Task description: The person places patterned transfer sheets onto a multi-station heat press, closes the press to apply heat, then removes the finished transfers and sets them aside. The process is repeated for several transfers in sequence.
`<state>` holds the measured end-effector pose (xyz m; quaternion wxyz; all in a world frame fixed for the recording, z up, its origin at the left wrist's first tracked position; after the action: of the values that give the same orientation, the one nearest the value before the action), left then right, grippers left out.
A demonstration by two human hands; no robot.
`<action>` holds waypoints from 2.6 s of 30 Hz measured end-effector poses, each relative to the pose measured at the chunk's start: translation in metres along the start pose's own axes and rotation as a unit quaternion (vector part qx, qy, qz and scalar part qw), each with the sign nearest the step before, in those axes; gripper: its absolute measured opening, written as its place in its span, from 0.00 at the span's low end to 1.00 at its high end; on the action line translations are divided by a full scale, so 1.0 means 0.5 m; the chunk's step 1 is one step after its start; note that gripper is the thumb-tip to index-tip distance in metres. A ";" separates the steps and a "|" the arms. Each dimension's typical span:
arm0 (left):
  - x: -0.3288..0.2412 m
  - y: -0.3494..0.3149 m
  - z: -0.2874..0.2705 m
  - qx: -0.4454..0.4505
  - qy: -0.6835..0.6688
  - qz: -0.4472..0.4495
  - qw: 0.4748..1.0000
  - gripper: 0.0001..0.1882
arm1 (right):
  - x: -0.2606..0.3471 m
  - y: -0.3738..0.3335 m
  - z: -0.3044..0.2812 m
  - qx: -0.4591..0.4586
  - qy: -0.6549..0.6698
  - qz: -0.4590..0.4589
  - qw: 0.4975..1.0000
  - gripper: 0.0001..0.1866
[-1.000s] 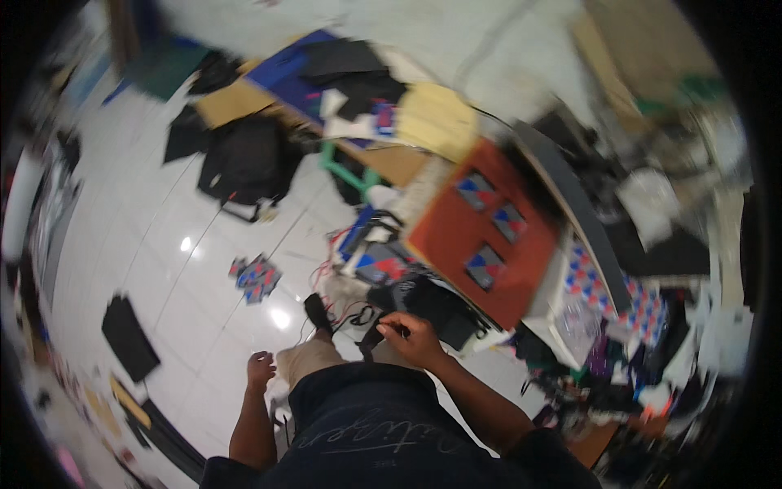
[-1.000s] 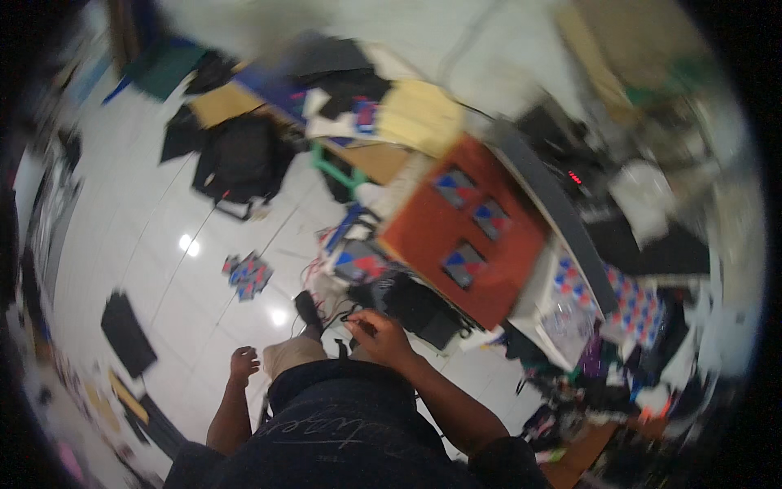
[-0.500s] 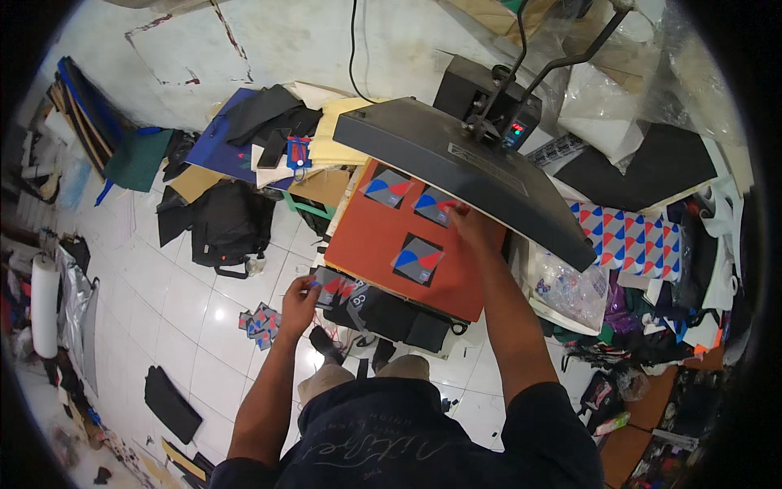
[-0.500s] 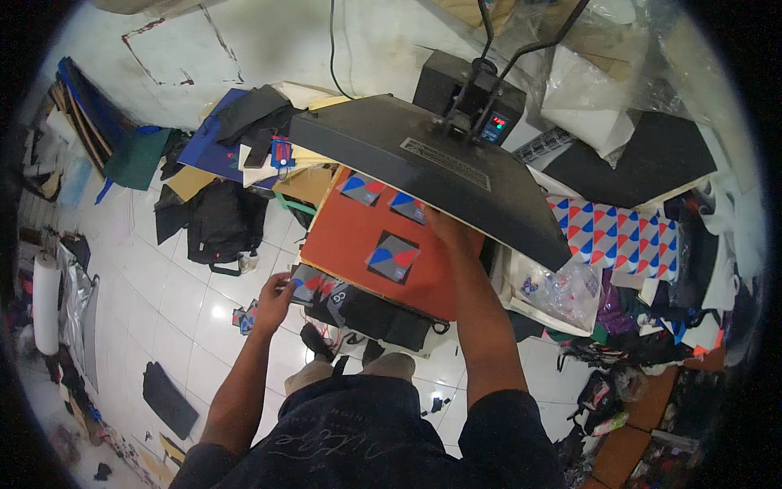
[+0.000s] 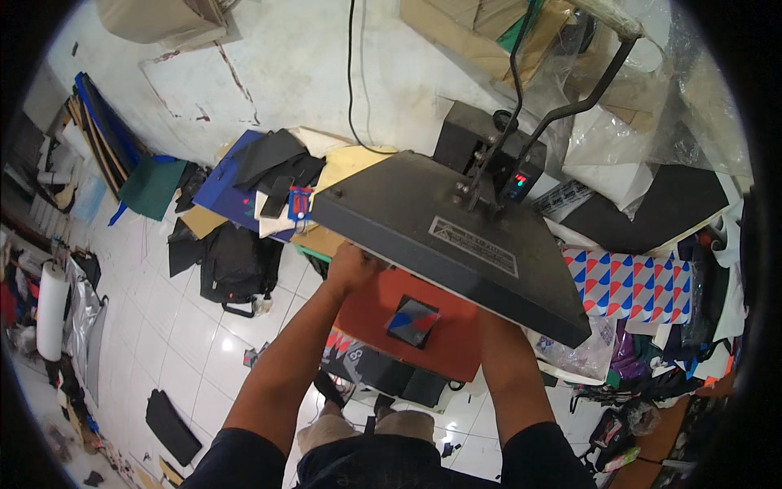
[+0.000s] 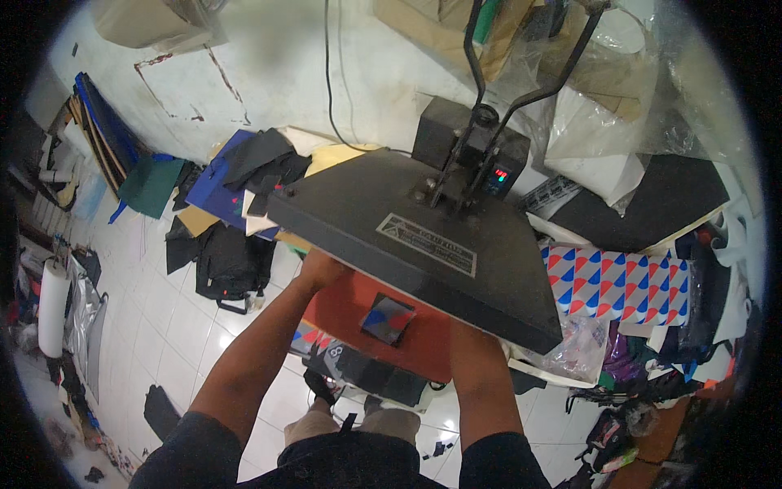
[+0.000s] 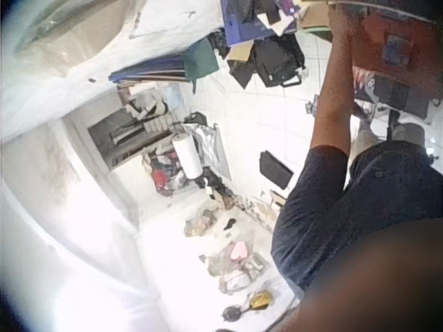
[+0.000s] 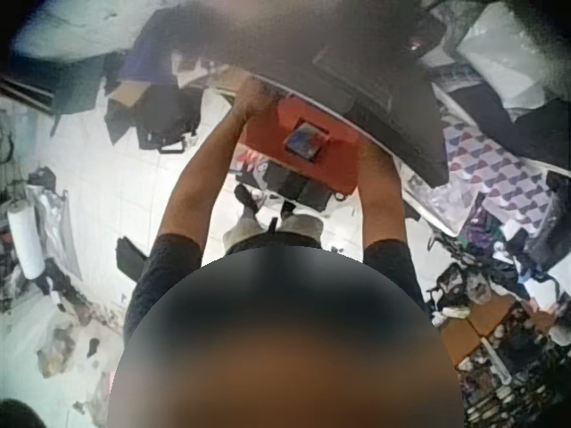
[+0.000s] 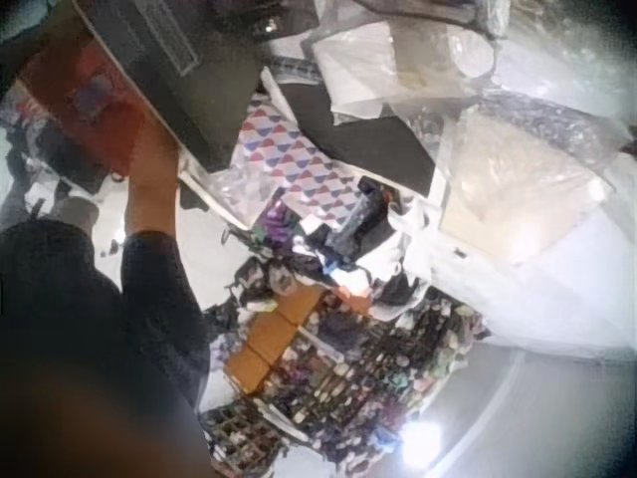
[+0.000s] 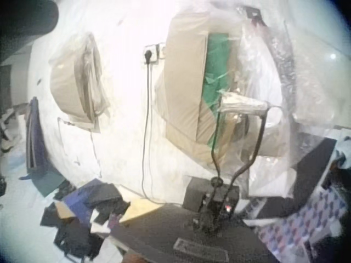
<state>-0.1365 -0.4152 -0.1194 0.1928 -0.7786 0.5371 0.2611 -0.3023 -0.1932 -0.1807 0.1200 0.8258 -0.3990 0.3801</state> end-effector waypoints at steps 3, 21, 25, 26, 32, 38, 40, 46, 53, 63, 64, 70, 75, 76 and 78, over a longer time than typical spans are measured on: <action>0.007 0.056 0.033 -0.156 0.073 0.178 0.969 0.23 | 0.013 -0.008 0.004 0.010 0.009 -0.007 1.000 0.19; 0.021 0.159 0.031 0.016 0.129 0.113 0.985 0.21 | -0.008 -0.036 0.026 0.042 0.022 -0.005 0.999 0.18; 0.007 0.167 0.030 0.023 0.131 0.119 0.984 0.20 | -0.010 -0.036 0.024 0.045 0.020 -0.005 0.999 0.18; 0.001 0.169 0.030 0.027 0.129 0.121 0.984 0.20 | -0.012 -0.037 0.023 0.044 0.019 -0.004 0.999 0.18; -0.042 0.153 -0.004 0.043 0.108 0.131 0.985 0.19 | -0.012 -0.028 0.019 0.043 0.017 -0.005 0.999 0.18; -0.154 -0.004 -0.114 0.106 -0.153 0.068 0.980 0.19 | -0.014 -0.024 0.019 0.045 0.017 -0.004 0.999 0.18; -0.165 -0.063 -0.084 0.161 -0.321 -0.055 0.932 0.18 | -0.013 -0.021 0.013 0.045 0.014 -0.006 0.999 0.18; -0.125 -0.194 0.096 0.145 -0.335 -0.161 0.917 0.23 | -0.008 -0.014 0.009 0.048 0.015 -0.009 0.999 0.18; -0.094 -0.246 0.165 -0.026 0.033 -0.204 0.978 0.35 | 0.000 -0.005 0.007 0.054 0.014 -0.018 0.998 0.18; -0.087 -0.251 0.182 -0.050 -0.062 -0.265 0.961 0.37 | 0.020 0.040 0.029 0.055 0.015 -0.034 0.998 0.18; -0.090 -0.256 0.180 -0.046 -0.077 -0.271 0.958 0.36 | 0.021 0.043 0.033 0.057 0.015 -0.036 0.998 0.18; -0.101 -0.291 0.154 -0.082 -0.194 -0.212 0.954 0.28 | 0.024 0.070 0.036 0.055 0.019 -0.041 0.997 0.18; -0.053 -0.396 0.173 -0.070 -0.481 -0.201 0.850 0.22 | 0.020 0.083 0.044 0.057 0.033 -0.044 0.997 0.18; -0.072 -0.422 0.124 -0.054 -0.484 -0.232 0.842 0.21 | 0.010 0.083 0.035 0.055 0.035 -0.038 0.997 0.18; -0.058 -0.495 0.069 -0.039 -0.510 -0.293 0.808 0.21 | 0.016 0.081 0.036 0.062 0.045 -0.037 0.996 0.18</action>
<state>0.0800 -0.2876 -0.1241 0.4758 -0.6605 0.0971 0.5727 -0.3201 -0.2333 -0.1913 0.1007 0.8278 -0.3385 0.4359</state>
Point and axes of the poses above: each hand's wrist, its own y-axis towards the middle knuckle, its own z-axis out of the palm, x = y × z, the point moved 9 cm from there along y, towards the middle knuckle, and after that the axes turned 1 degree about -x, right-handed, at the moved point
